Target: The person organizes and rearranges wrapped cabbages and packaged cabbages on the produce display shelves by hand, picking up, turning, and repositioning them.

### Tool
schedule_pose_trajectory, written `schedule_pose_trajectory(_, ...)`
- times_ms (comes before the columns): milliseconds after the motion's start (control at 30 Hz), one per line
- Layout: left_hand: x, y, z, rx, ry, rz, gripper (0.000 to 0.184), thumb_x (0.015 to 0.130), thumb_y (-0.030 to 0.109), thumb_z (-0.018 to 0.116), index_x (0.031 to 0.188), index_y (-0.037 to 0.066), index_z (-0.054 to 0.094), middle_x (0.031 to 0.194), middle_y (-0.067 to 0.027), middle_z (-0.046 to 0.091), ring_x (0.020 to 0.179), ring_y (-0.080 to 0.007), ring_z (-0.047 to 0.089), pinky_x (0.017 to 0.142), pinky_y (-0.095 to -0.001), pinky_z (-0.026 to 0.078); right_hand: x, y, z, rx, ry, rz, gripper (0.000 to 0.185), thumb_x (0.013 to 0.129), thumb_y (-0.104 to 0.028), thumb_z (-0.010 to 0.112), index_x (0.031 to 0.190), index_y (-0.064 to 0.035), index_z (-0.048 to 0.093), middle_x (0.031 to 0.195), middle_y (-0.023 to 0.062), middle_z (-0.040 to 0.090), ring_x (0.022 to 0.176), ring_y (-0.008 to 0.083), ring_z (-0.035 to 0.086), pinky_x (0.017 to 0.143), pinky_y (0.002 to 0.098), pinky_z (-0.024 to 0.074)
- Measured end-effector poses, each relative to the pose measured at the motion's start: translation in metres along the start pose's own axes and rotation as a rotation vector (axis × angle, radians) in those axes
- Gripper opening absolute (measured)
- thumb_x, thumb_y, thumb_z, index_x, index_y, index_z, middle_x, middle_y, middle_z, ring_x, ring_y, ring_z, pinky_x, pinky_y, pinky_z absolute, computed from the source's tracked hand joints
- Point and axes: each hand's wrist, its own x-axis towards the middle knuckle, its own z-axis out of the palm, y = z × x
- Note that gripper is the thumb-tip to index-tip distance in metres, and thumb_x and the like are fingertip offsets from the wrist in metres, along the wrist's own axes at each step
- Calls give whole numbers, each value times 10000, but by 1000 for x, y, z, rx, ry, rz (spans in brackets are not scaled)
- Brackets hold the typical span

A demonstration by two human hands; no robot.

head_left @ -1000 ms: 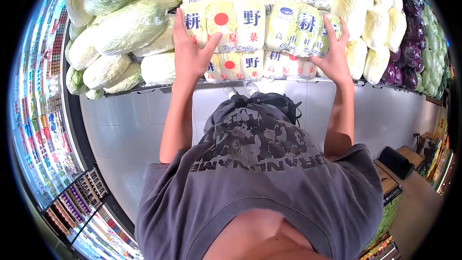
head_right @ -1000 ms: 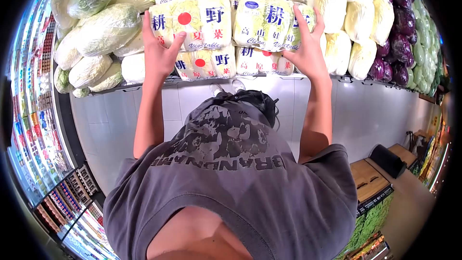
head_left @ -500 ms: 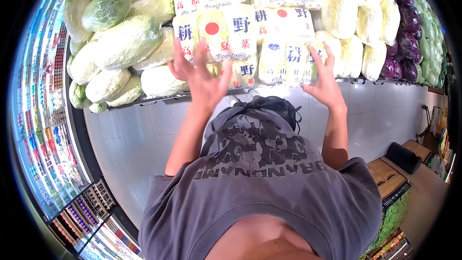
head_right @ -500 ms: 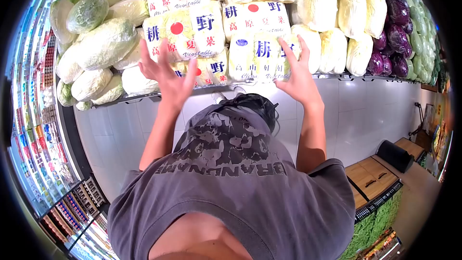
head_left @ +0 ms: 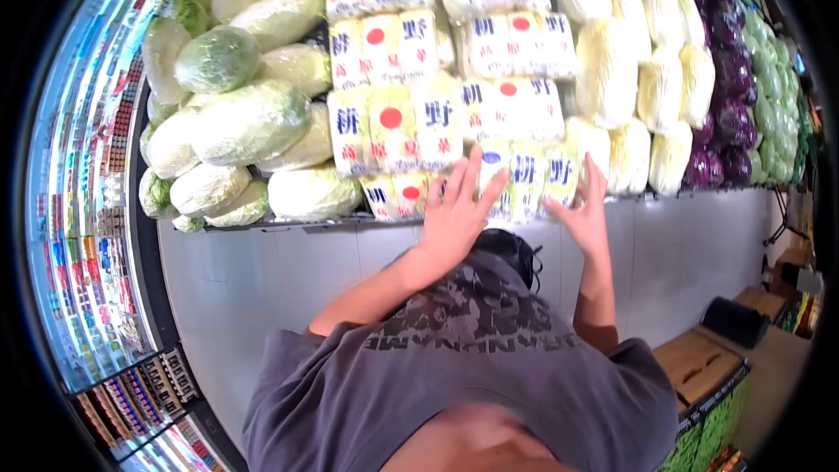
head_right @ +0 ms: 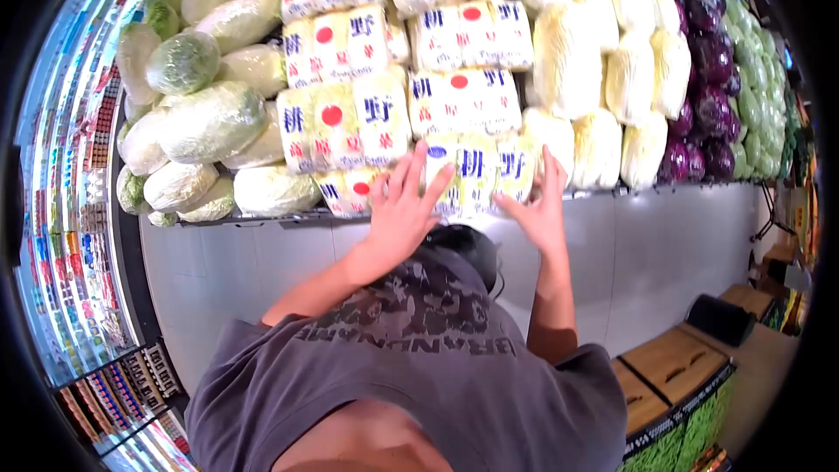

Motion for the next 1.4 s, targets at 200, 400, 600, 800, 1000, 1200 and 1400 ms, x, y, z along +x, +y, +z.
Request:
schedule_pose_trajectory(200, 13, 4, 10, 122, 162, -25, 797, 831, 89, 657, 1571, 311, 460, 1646, -275, 369, 1484, -295, 352, 1018, -416, 283, 3, -11, 8, 300, -100, 214, 772, 821, 12, 840, 1473, 30, 426, 1351, 136, 614, 1232, 200, 605, 1026, 361, 524)
schedule_pose_trajectory(400, 21, 5, 11, -36, 137, -22, 787, 843, 76, 659, 1566, 313, 455, 1648, -294, 341, 1486, -319, 357, 1010, -440, 305, 10, -21, -1, 457, -226, 359, 735, 781, 45, 851, 1416, 18, 482, 1243, 120, 674, 1068, 199, 684, 911, 338, 577)
schedule_pose_trajectory(600, 35, 13, 3, -286, 249, -2, 757, 829, 73, 694, 1520, 318, 502, 1679, -275, 281, 1491, -309, 325, 1041, -477, 255, 10, -55, -27, 434, -107, 226, 742, 714, 99, 850, 1365, 6, 505, 1181, 107, 688, 1039, 208, 708, 888, 342, 605)
schedule_pose_trajectory(800, 104, -32, -76, -195, 482, 71, 976, 667, 136, 839, 1550, 325, 468, 1692, -287, 234, 1481, -367, 345, 1072, -477, 269, 74, -118, -46, 477, -141, -8, 759, 728, -42, 894, 1370, 15, 494, 1195, 120, 686, 1062, 225, 703, 931, 376, 587)
schedule_pose_trajectory(1000, 181, -144, -128, -537, 409, 32, 1182, 698, 10, 853, 1649, 300, 215, 1605, -414, 152, 1374, -615, 419, 1055, -531, 519, 205, -209, 33, 461, -248, -181, 619, 780, 17, 853, 1312, 28, 537, 1155, 129, 717, 994, 215, 729, 883, 357, 614)
schedule_pose_trajectory(1200, 242, -251, -144, -387, 425, -49, 1206, 640, -5, 893, 1630, 293, 271, 1598, -301, 230, 1455, -521, 370, 1161, -482, 463, 321, -266, 115, 329, -302, -238, 596, 844, -88, 842, 1332, 76, 542, 1206, 162, 705, 1056, 212, 712, 922, 337, 589)
schedule_pose_trajectory(1400, 276, -318, -107, -434, 433, -144, 1179, 678, -55, 846, 1640, 260, 241, 1637, -312, 168, 1517, -513, 270, 1187, -487, 430, 405, -250, 178, 133, -126, -508, 746, 786, -263, 907, 1347, 72, 548, 1173, 172, 725, 1053, 254, 723, 929, 380, 581)
